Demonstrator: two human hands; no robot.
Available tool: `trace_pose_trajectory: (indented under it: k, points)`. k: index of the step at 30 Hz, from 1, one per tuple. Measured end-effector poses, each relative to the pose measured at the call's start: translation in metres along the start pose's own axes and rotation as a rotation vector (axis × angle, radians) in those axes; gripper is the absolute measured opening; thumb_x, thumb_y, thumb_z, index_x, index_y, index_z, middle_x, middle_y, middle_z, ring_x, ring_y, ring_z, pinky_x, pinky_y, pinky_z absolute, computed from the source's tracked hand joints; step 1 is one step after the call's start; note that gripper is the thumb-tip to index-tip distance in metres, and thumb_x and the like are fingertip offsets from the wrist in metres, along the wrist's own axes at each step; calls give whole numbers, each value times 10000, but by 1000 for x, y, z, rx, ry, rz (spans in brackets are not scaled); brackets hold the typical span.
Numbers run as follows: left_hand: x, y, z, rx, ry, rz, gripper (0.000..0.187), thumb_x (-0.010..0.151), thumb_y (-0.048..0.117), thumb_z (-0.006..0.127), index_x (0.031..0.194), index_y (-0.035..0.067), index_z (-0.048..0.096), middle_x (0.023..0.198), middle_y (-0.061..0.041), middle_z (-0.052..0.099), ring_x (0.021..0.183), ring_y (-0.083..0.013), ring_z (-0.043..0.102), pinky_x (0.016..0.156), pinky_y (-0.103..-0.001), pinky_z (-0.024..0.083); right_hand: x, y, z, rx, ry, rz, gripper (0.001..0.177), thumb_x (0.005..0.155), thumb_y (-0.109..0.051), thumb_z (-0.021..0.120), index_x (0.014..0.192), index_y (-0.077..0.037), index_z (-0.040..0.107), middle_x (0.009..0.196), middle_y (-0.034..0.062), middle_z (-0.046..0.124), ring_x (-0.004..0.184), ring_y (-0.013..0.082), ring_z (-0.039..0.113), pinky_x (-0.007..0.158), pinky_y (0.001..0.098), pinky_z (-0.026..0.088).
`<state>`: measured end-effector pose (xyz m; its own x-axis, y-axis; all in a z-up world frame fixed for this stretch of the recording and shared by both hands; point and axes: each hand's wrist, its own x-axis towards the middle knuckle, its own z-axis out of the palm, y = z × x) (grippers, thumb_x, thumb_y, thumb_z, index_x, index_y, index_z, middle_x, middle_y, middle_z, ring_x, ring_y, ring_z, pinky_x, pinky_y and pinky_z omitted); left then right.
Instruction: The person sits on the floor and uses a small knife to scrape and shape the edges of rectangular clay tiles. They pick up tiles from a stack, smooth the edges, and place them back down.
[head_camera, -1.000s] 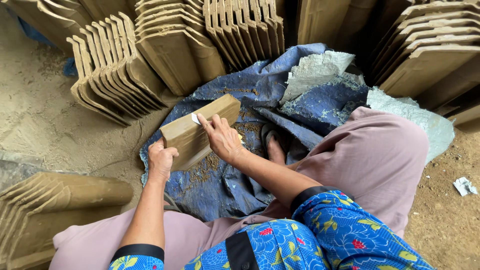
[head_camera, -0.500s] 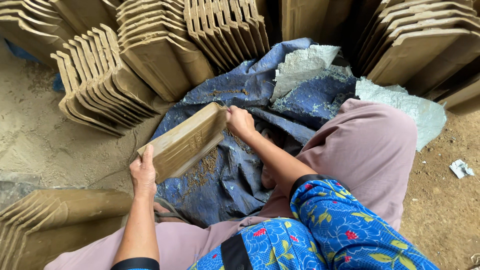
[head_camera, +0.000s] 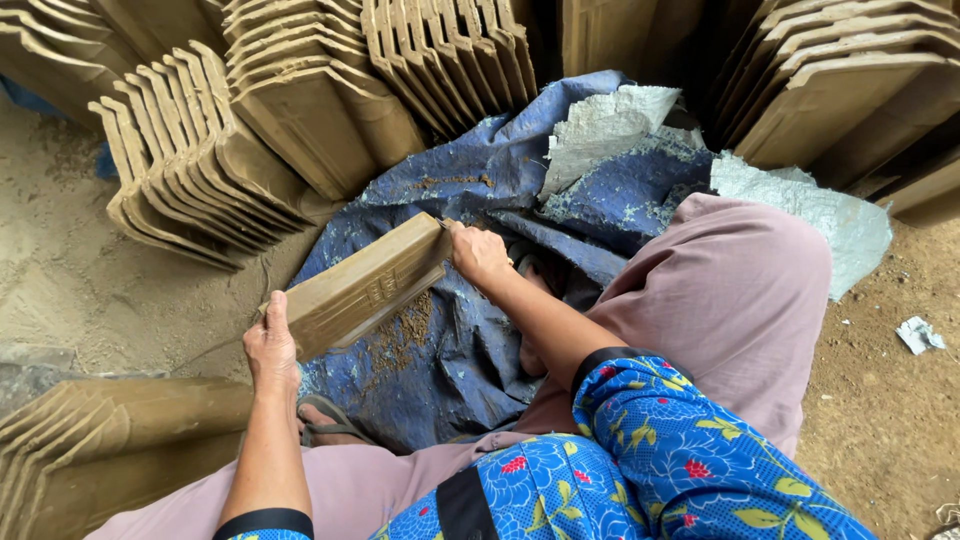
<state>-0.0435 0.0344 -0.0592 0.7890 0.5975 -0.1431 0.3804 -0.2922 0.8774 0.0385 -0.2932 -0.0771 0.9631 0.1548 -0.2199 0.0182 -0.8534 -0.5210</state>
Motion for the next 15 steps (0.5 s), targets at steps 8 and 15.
trace_pose_trajectory:
  k: [8, 15]
  points:
    - [-13, 24, 3, 23, 26, -24, 549, 880, 632, 677, 990, 96, 713, 906, -131, 674, 912, -231, 639, 813, -384, 474, 7, 11, 13, -125, 41, -11, 244, 885, -172, 315, 986, -86, 520, 819, 182, 663, 805, 415, 682, 726, 490, 540]
    - [-2, 26, 0, 17, 61, -86, 606, 827, 647, 740, 1045, 83, 700, 970, -165, 671, 946, -265, 644, 780, -407, 492, 31, 47, 49, -281, -40, 202, 286, 874, -174, 403, 855, -139, 686, 764, 87, 702, 769, 313, 704, 632, 450, 563]
